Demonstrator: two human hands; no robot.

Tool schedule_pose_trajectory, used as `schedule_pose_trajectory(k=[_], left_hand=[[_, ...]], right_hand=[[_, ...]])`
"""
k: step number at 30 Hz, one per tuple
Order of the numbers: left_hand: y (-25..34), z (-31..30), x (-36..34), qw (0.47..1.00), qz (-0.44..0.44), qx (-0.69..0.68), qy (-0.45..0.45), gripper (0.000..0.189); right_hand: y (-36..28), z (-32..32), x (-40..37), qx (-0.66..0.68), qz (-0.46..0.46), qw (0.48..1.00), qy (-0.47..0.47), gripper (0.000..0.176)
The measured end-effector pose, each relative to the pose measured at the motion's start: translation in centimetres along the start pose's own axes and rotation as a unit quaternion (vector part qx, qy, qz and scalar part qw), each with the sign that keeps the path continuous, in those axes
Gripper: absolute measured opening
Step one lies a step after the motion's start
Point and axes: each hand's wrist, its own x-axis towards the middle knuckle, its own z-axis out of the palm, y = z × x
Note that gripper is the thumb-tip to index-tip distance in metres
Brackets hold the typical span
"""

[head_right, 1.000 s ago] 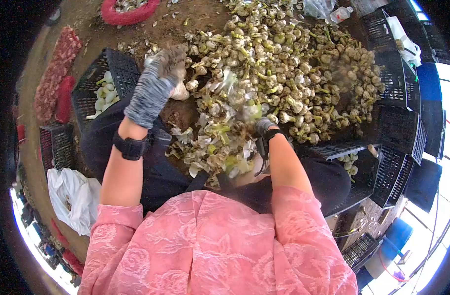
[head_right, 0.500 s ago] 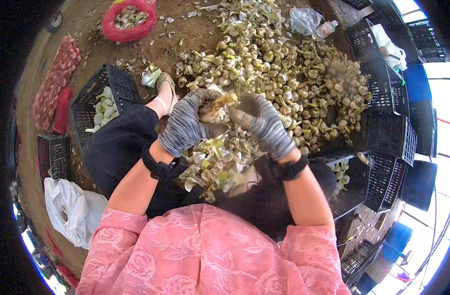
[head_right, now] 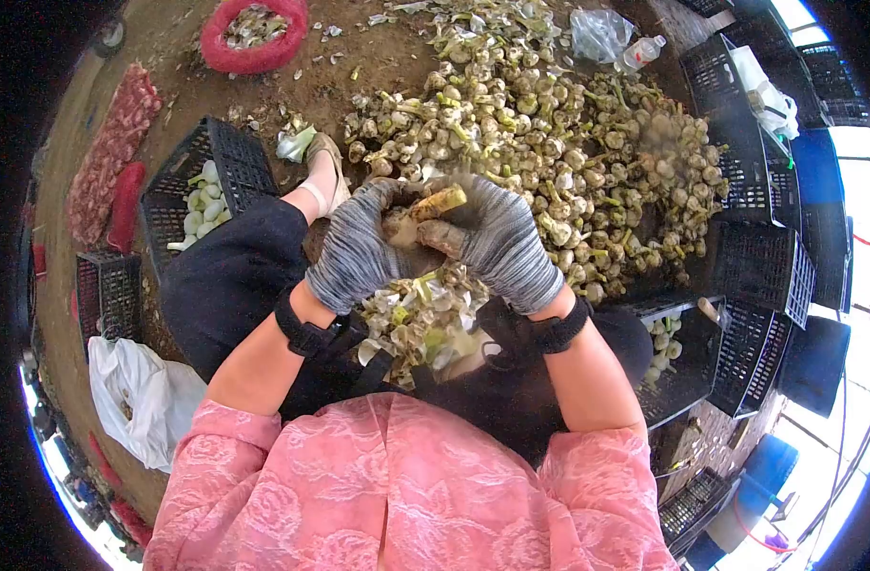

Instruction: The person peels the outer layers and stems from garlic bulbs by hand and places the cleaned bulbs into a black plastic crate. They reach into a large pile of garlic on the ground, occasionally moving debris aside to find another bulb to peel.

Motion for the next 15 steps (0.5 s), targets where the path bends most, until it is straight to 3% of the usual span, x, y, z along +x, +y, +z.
schedule_pose_trajectory(k=[1, 2, 3, 4, 5, 9, 11, 13, 15], left_hand=[[0.6, -0.1, -0.1, 0.977, -0.056, -0.206, -0.017, 0.055], [0.9, -0.1, -0.1, 0.908, -0.110, -0.402, -0.032, 0.055], [1.0, -0.2, -0.1, 0.908, -0.111, -0.403, -0.032, 0.055], [0.9, -0.5, 0.0, 0.988, -0.046, -0.146, -0.019, 0.058], [0.9, -0.7, 0.0, 0.992, 0.023, 0.121, -0.005, 0.061], [-0.5, -0.9, 0.1, 0.999, 0.002, -0.027, -0.025, 0.068], [-0.1, -0.8, 0.0, 0.958, -0.032, -0.283, -0.028, 0.071], [-0.6, -0.8, -0.1, 0.954, -0.013, -0.297, -0.025, 0.075], [-0.5, -1.3, -0.2, 0.956, -0.063, -0.279, -0.059, 0.076]], right_hand=[[0.2, -0.2, 0.0, -0.006, 0.006, 1.000, -0.010, 0.034], [0.2, -0.2, -0.1, 0.011, -0.007, 1.000, -0.008, 0.033], [0.5, -0.4, 0.0, 0.011, -0.006, 1.000, -0.008, 0.033], [1.0, -0.6, 0.2, -0.018, -0.007, 1.000, -0.017, 0.033], [1.2, -0.8, 0.2, -0.048, -0.008, 0.998, -0.026, 0.034], [0.3, -1.2, 0.0, -0.048, -0.004, 0.998, -0.026, 0.032], [0.3, -1.6, 0.1, 0.044, -0.020, 0.998, -0.029, 0.029], [0.6, -1.8, 0.1, 0.001, -0.037, 0.999, -0.033, 0.027], [0.5, -1.7, 0.0, -0.059, -0.078, 0.995, -0.025, 0.026]])
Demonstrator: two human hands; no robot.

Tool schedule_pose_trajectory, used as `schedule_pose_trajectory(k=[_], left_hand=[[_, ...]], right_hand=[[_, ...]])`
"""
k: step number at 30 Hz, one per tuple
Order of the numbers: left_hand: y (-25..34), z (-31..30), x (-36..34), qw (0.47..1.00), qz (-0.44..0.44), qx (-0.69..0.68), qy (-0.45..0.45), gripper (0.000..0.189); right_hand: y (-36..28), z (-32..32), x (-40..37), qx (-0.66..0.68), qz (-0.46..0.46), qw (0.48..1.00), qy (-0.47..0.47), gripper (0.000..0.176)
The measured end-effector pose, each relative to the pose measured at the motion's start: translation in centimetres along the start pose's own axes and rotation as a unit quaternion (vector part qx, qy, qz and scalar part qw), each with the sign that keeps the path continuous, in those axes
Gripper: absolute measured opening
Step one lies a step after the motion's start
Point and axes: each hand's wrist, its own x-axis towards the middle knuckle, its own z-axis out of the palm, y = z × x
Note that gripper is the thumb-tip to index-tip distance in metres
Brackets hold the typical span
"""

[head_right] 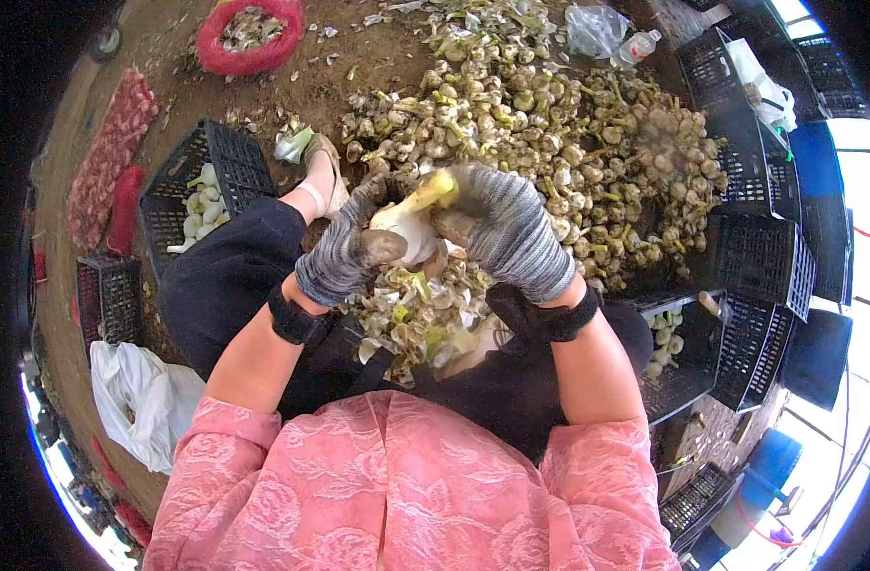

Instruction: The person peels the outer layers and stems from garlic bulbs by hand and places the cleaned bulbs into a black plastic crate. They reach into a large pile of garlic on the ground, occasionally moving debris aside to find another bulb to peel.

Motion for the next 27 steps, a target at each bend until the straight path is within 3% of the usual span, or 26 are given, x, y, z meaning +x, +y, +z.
schedule_pose_trajectory(k=[1, 3, 4, 6, 7, 9, 10, 12, 14, 16, 18, 20, 21, 25, 27], left_hand=[[-0.9, -0.5, 0.4, 1.000, 0.000, 0.001, -0.001, 0.076], [-2.2, -1.2, 1.4, 0.957, -0.031, -0.208, -0.199, 0.075], [-2.7, -1.3, 1.2, 0.957, -0.032, -0.206, -0.200, 0.075], [-0.4, 0.5, 0.5, 0.963, -0.028, -0.222, -0.147, 0.066], [0.0, 0.9, 0.3, 0.963, -0.029, -0.221, -0.150, 0.066], [0.4, 1.5, 0.2, 0.996, 0.017, -0.076, -0.036, 0.067], [0.4, 1.6, 0.3, 0.996, 0.018, -0.075, -0.037, 0.067], [0.3, 1.5, 0.3, 0.992, 0.094, 0.079, 0.040, 0.070], [-0.3, 0.9, 0.2, 0.994, 0.085, 0.046, 0.050, 0.069], [-0.8, 0.3, 0.2, 0.995, 0.068, -0.023, 0.066, 0.069], [-0.6, -0.1, 0.4, 0.997, 0.036, -0.049, 0.053, 0.063], [-0.6, -0.5, 0.7, 0.993, 0.006, -0.121, 0.008, 0.064], [-0.1, -0.3, 0.6, 0.990, -0.006, -0.143, -0.009, 0.066], [0.4, -0.2, 0.6, 0.992, -0.032, -0.121, -0.035, 0.072], [0.7, 0.2, 0.5, 0.995, 0.009, -0.083, -0.048, 0.079]], right_hand=[[-0.1, 0.0, 0.0, 0.000, 0.000, 1.000, 0.001, 0.026], [-0.3, 0.1, -0.1, -0.024, -0.035, 0.999, 0.007, 0.024], [-0.3, 0.1, -0.1, -0.023, -0.036, 0.999, 0.008, 0.024], [-0.4, 0.1, -0.3, 0.284, 0.126, 0.951, -0.004, 0.024], [-0.4, 0.1, -0.4, 0.283, 0.124, 0.951, -0.001, 0.024], [-0.2, 0.0, -0.4, 0.266, 0.121, 0.956, 0.038, 0.025], [-0.2, 0.1, -0.5, 0.265, 0.119, 0.956, 0.039, 0.025], [-0.3, 0.6, -0.7, 0.232, 0.137, 0.960, 0.072, 0.025], [-0.3, 1.0, -0.6, 0.218, 0.107, 0.966, 0.085, 0.026], [-0.5, 0.9, -0.6, 0.394, 0.183, 0.899, 0.057, 0.027], [-1.0, 1.0, -0.6, 0.365, 0.178, 0.912, 0.062, 0.024], [-0.8, 0.6, -0.7, 0.369, 0.141, 0.919, -0.001, 0.022], [0.1, 0.4, -0.9, 0.250, 0.014, 0.968, -0.029, 0.024], [1.4, 0.2, -1.1, 0.207, 0.078, 0.974, -0.042, 0.034], [1.0, 0.4, -1.5, 0.490, 0.117, 0.864, -0.027, 0.028]])
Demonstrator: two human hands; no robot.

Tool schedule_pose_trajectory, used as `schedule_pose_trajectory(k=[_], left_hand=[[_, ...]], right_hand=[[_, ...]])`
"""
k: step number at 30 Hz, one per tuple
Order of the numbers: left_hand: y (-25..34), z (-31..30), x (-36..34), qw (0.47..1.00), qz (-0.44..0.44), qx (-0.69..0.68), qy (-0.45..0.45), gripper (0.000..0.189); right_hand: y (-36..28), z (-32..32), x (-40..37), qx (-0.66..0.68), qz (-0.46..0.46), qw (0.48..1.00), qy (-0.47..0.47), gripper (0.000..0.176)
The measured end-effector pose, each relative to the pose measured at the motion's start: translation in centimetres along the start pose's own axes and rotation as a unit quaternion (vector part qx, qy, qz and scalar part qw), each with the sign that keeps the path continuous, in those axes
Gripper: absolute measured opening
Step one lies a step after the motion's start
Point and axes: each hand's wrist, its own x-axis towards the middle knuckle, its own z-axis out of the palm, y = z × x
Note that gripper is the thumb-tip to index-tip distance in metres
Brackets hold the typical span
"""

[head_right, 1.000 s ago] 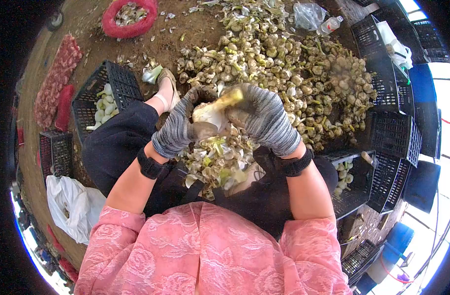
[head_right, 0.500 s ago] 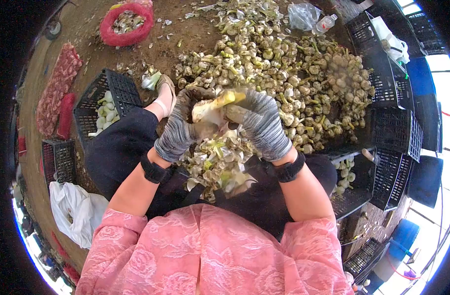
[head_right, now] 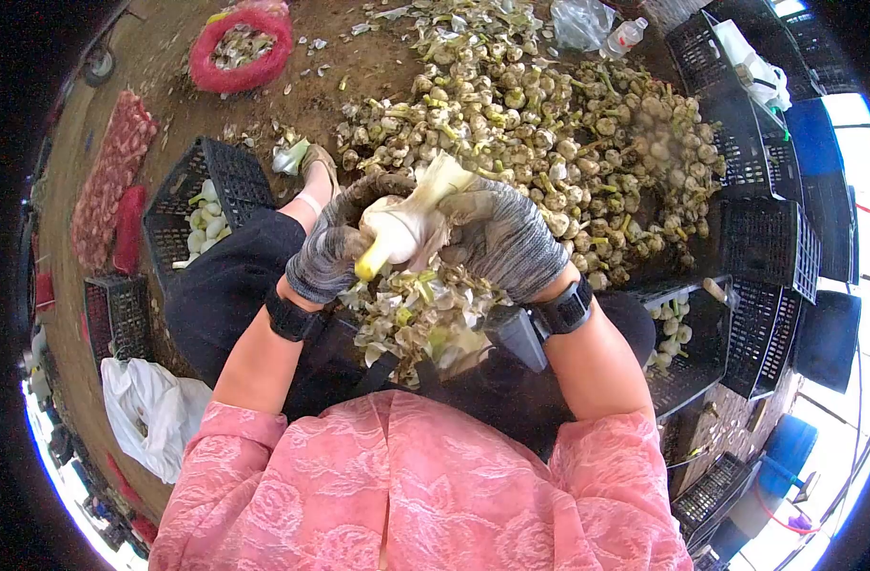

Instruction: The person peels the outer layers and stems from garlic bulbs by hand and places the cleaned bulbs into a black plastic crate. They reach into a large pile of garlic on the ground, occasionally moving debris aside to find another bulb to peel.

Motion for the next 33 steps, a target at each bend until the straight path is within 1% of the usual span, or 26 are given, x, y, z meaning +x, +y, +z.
schedule_pose_trajectory(k=[3, 4, 5, 6, 7, 8, 9, 10, 11, 13, 14, 15, 17, 18, 19, 20, 21, 22, 23, 24, 25, 27, 28, 29, 30, 33], left_hand=[[0.4, -0.3, 0.1, 0.999, -0.012, 0.012, -0.042, 0.085], [0.3, -0.4, 0.1, 0.999, -0.013, 0.012, -0.042, 0.085], [0.0, -0.5, 0.1, 0.999, -0.011, 0.003, -0.038, 0.085], [-0.2, -0.5, 0.0, 0.999, -0.008, -0.006, -0.034, 0.086], [-0.2, -0.4, 0.0, 0.999, -0.009, -0.006, -0.035, 0.086], [-0.2, -0.2, -0.1, 0.999, -0.008, -0.027, -0.045, 0.086], [-0.1, -0.1, -0.1, 0.997, -0.007, -0.047, -0.055, 0.087], [-0.4, -0.5, 0.0, 0.993, 0.008, -0.087, -0.076, 0.066], [-0.2, -0.5, -0.1, 0.993, 0.009, -0.087, -0.075, 0.066], [0.3, -0.4, -0.4, 0.993, -0.003, -0.088, -0.082, 0.064], [0.3, -0.4, -0.4, 0.993, -0.004, -0.088, -0.081, 0.064], [0.4, -0.4, -0.3, 0.989, 0.006, -0.111, -0.092, 0.064], [0.6, -0.2, -0.4, 0.985, 0.019, -0.135, -0.103, 0.064], [0.8, 0.0, -0.7, 0.985, 0.008, -0.148, -0.092, 0.069], [1.0, 0.1, -0.9, 0.984, -0.003, -0.160, -0.082, 0.073], [1.2, 0.2, -0.8, 0.985, 0.016, -0.160, -0.063, 0.073], [1.1, -0.2, -0.8, 0.989, 0.051, -0.139, -0.005, 0.070], [1.0, -0.4, -0.5, 0.993, 0.077, -0.092, 0.017, 0.069], [0.9, -0.8, 0.0, 0.993, 0.102, -0.046, 0.039, 0.068], [1.2, -1.6, 0.2, 0.989, 0.113, 0.080, 0.053, 0.068], [0.9, -1.4, 0.1, 0.980, 0.134, 0.117, 0.085, 0.065], [1.2, -0.6, 0.1, 0.971, 0.132, 0.157, 0.120, 0.062], [0.8, -0.7, 0.1, 0.971, 0.131, 0.156, 0.122, 0.062], [0.5, -1.0, 0.2, 0.967, 0.139, 0.175, 0.124, 0.061], [0.3, -1.1, 0.3, 0.962, 0.147, 0.194, 0.125, 0.060], [0.8, -0.2, 0.2, 0.962, 0.100, 0.224, 0.123, 0.060]], right_hand=[[0.5, -0.3, -0.1, -0.127, -0.050, 0.989, 0.051, 0.019], [0.6, -0.7, 0.1, -0.127, -0.050, 0.989, 0.051, 0.019], [0.6, -1.4, 0.5, 0.055, 0.036, 0.997, 0.035, 0.019], [0.6, -2.1, 0.7, 0.235, 0.121, 0.964, 0.018, 0.020], [0.9, -2.6, 0.8, 0.235, 0.121, 0.964, 0.019, 0.020], [1.3, -3.2, 0.9, 0.076, 0.030, 0.989, 0.121, 0.020], [1.3, -3.6, 0.9, -0.088, -0.062, 0.970, 0.218, 0.019], [0.4, -4.3, 0.4, -0.369, -0.072, 0.910, 0.173, 0.019], [0.4, -4.0, 0.5, -0.370, -0.072, 0.910, 0.172, 0.019], [0.9, -3.2, 0.5, -0.282, -0.141, 0.932, 0.180, 0.016], [1.1, -4.1, 0.5, -0.380, -0.160, 0.894, 0.177, 0.015], [1.4, -4.8, 0.8, -0.379, -0.160, 0.894, 0.178, 0.015], [1.7, -6.2, 1.4, -0.103, -0.173, 0.957, 0.210, 0.016], [-0.7, -5.2, 1.1, 0.282, -0.062, 0.946, 0.147, 0.019], [-2.3, -3.6, 1.1, 0.206, -0.067, 0.954, 0.206, 0.015], [-2.2, -3.6, 1.2, 0.132, -0.074, 0.969, 0.194, 0.018], [-2.1, -3.7, 1.4, 0.057, -0.081, 0.979, 0.180, 0.021], [-1.6, -3.8, 1.4, -0.156, -0.001, 0.983, 0.095, 0.027], [-1.1, -3.8, 1.3, -0.360, 0.079, 0.930, 0.005, 0.034], [-0.2, -2.7, 1.0, -0.558, 0.013, 0.822, -0.116, 0.047], [0.4, -1.3, 0.5, -0.575, 0.095, 0.798, -0.152, 0.049], [1.4, -0.8, 0.6, -0.659, 0.079, 0.734, -0.146, 0.051], [1.0, -0.6, 0.6, -0.669, 0.069, 0.736, -0.078, 0.053], [0.2, 0.3, 0.7, -0.676, 0.058, 0.735, -0.010, 0.055], [0.5, -0.3, 0.7, -0.678, -0.013, 0.734, 0.031, 0.058], [0.6, 0.2, 0.9, -0.689, -0.080, 0.718, 0.060, 0.060]])
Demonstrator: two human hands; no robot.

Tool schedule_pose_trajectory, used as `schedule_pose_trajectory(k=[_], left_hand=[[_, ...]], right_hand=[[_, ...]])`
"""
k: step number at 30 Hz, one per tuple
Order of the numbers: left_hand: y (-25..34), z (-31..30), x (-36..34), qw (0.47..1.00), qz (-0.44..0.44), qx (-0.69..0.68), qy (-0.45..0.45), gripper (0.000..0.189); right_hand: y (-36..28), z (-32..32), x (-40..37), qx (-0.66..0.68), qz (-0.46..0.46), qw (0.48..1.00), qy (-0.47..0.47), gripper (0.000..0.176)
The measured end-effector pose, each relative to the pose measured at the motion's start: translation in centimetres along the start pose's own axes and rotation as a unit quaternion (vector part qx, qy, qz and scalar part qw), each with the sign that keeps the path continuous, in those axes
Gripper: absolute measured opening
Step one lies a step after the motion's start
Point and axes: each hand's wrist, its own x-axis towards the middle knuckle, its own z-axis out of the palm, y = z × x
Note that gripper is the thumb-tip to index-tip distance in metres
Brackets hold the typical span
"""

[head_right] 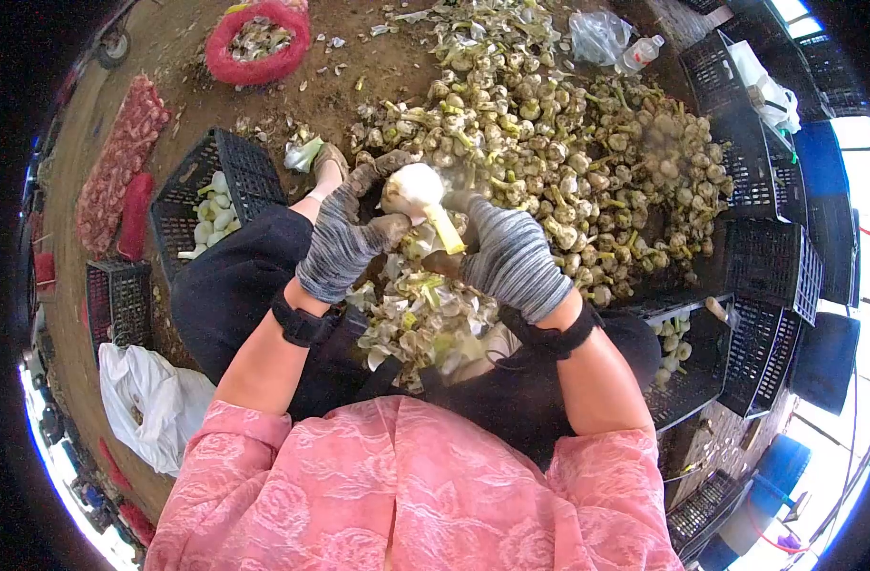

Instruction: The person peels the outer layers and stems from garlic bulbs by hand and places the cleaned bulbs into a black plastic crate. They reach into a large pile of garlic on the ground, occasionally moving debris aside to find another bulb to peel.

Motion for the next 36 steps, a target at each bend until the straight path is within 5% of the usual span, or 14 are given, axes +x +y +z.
schedule_pose_trajectory(k=[5, 8, 10, 12, 16, 18, 26, 36], left_hand=[[-1.4, -0.2, 0.1, 0.986, 0.090, 0.137, -0.023, 0.059], [-0.8, 0.2, -0.3, 0.994, 0.018, 0.105, -0.018, 0.057], [-0.2, 0.4, -0.3, 0.988, 0.036, 0.152, -0.002, 0.048], [0.2, 0.3, -0.3, 0.936, 0.134, 0.325, 0.013, 0.042], [0.1, -0.4, -0.3, 0.966, 0.100, 0.237, -0.015, 0.036], [0.2, -0.5, -0.4, 0.999, -0.021, 0.036, -0.003, 0.034], [-0.3, 0.5, -0.5, 0.984, 0.006, 0.170, 0.044, 0.029], [-0.8, -0.4, -0.4, 0.995, -0.081, 0.016, 0.050, 0.028]], right_hand=[[-1.2, 0.5, -0.2, 0.060, -0.022, 0.989, 0.131, 0.051], [-0.4, 2.1, 0.2, 0.084, -0.145, 0.962, 0.215, 0.039], [-1.0, 1.9, -0.1, 0.072, -0.143, 0.964, 0.212, 0.029], [-1.1, 2.0, -0.3, 0.036, -0.152, 0.963, 0.218, 0.025], [-1.0, 2.2, -0.5, 0.044, -0.107, 0.972, 0.204, 0.022], [-1.1, 2.1, -0.5, 0.035, -0.110, 0.970, 0.214, 0.021], [-1.5, 2.4, -0.1, -0.073, -0.174, 0.952, 0.243, 0.019], [-1.1, 2.9, -0.3, -0.048, -0.152, 0.955, 0.249, 0.018]])
